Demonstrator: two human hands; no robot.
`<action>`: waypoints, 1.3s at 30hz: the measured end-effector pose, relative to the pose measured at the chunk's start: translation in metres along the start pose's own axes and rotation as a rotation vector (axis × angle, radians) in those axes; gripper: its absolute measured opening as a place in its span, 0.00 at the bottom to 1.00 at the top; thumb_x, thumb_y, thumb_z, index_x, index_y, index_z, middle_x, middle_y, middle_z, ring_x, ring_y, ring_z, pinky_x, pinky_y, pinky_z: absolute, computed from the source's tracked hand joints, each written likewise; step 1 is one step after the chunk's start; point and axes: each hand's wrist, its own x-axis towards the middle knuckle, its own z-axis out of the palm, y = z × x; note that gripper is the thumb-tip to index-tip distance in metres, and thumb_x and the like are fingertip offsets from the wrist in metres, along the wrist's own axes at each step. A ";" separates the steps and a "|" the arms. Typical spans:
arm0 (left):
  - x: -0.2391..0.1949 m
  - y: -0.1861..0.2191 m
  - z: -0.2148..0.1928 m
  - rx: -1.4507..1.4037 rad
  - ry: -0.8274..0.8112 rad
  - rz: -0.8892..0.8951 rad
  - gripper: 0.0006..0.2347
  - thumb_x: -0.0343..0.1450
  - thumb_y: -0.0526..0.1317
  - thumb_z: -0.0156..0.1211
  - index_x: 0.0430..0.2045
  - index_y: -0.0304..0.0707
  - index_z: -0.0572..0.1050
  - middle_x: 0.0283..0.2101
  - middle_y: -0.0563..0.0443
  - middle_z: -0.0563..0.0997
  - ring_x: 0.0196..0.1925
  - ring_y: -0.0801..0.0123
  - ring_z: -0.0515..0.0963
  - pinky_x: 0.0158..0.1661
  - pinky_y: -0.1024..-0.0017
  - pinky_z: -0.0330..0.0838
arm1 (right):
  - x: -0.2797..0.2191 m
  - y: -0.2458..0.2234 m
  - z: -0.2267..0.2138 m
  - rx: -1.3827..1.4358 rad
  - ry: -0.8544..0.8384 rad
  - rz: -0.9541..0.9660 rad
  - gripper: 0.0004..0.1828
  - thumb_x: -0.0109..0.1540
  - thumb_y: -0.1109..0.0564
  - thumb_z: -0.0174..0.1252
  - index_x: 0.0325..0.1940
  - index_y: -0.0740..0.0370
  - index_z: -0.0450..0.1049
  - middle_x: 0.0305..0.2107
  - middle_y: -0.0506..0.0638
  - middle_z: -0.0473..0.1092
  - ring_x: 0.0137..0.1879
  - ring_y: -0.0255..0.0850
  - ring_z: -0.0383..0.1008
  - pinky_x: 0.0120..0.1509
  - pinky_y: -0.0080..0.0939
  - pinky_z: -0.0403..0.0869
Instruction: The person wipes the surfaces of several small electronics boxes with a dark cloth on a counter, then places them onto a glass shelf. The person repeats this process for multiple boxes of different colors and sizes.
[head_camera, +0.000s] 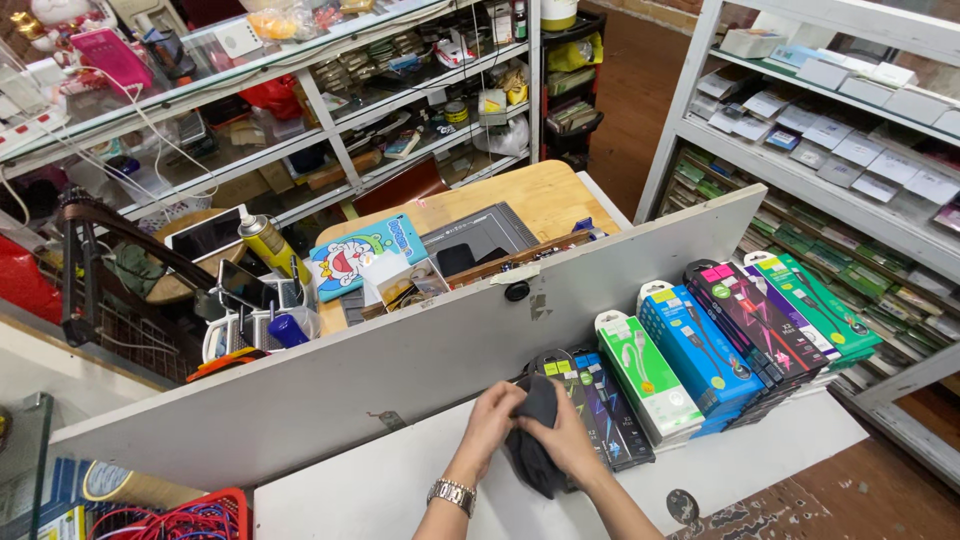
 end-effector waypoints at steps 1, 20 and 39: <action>0.001 0.003 -0.001 -0.046 0.117 0.057 0.11 0.71 0.45 0.55 0.33 0.36 0.78 0.37 0.55 0.80 0.38 0.75 0.75 0.43 0.70 0.69 | 0.002 -0.011 -0.008 -0.030 0.082 -0.013 0.42 0.52 0.57 0.68 0.69 0.55 0.59 0.56 0.58 0.73 0.62 0.47 0.75 0.65 0.43 0.70; 0.098 -0.123 0.079 -0.188 0.142 -0.262 0.24 0.72 0.45 0.57 0.62 0.31 0.65 0.58 0.39 0.81 0.54 0.57 0.84 0.51 0.61 0.80 | -0.038 -0.002 -0.061 -0.803 -0.086 -0.018 0.50 0.45 0.61 0.75 0.67 0.40 0.60 0.73 0.55 0.48 0.72 0.56 0.51 0.69 0.53 0.62; 0.082 -0.119 0.058 -0.184 0.071 -0.422 0.33 0.71 0.32 0.61 0.71 0.49 0.52 0.55 0.45 0.82 0.45 0.64 0.85 0.44 0.55 0.82 | 0.002 0.012 -0.086 -0.645 -0.006 0.174 0.41 0.55 0.55 0.66 0.69 0.45 0.57 0.58 0.55 0.65 0.61 0.57 0.72 0.64 0.50 0.72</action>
